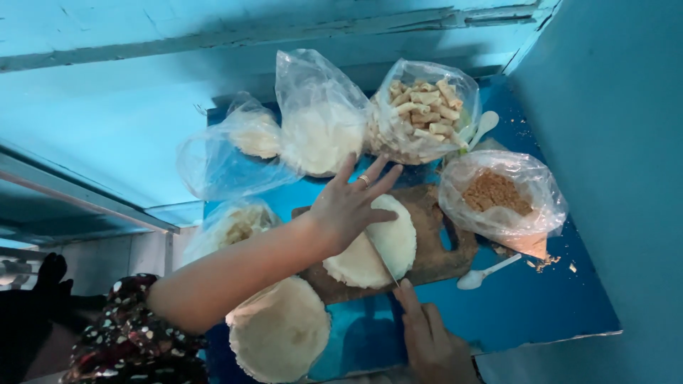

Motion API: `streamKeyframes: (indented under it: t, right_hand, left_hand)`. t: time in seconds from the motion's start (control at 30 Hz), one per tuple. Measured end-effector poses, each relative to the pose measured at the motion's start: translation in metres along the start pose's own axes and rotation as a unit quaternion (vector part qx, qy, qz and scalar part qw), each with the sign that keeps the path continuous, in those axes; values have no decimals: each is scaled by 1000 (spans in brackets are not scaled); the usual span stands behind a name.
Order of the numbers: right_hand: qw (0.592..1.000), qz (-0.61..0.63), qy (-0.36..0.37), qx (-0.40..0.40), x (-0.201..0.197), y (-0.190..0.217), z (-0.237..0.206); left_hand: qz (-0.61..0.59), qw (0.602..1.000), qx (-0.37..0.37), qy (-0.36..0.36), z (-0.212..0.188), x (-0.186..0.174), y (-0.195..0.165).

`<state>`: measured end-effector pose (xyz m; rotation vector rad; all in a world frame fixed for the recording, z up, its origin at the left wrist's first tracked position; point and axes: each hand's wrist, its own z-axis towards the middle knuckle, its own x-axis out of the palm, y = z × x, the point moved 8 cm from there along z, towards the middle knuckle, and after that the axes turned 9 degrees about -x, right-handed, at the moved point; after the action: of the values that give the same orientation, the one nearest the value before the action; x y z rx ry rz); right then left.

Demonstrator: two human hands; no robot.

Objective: The person sits at a small blue table with plastic bags of white food cakes and a wooden cutting board. They tear pieces off round white food cakes by hand, stack the torn pieces, then hold one cake on the board and slice it with a knife, arranging the cut pieces.

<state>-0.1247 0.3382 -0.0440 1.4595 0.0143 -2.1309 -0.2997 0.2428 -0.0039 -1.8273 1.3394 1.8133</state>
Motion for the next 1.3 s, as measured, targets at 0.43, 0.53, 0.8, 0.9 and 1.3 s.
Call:
streamKeyframes:
  t: [0.43, 0.53, 0.8, 0.9, 1.3]
  right_hand:
    - [999, 44, -12, -8, 2, -10, -2]
    - [998, 53, 19, 18, 8, -16, -5]
    - [999, 39, 19, 18, 9, -19, -6]
    - [999, 42, 11, 8, 6, -17, -4]
    - [993, 111, -22, 19, -12, -17, 2]
  left_hand:
    - [75, 996, 45, -33, -7, -35, 10]
    - [11, 999, 31, -18, -17, -53, 28]
    - [-28, 997, 2, -65, -22, -78, 44]
    - [11, 998, 25, -64, -17, -60, 28]
    - [93, 993, 39, -56, -6, -25, 3]
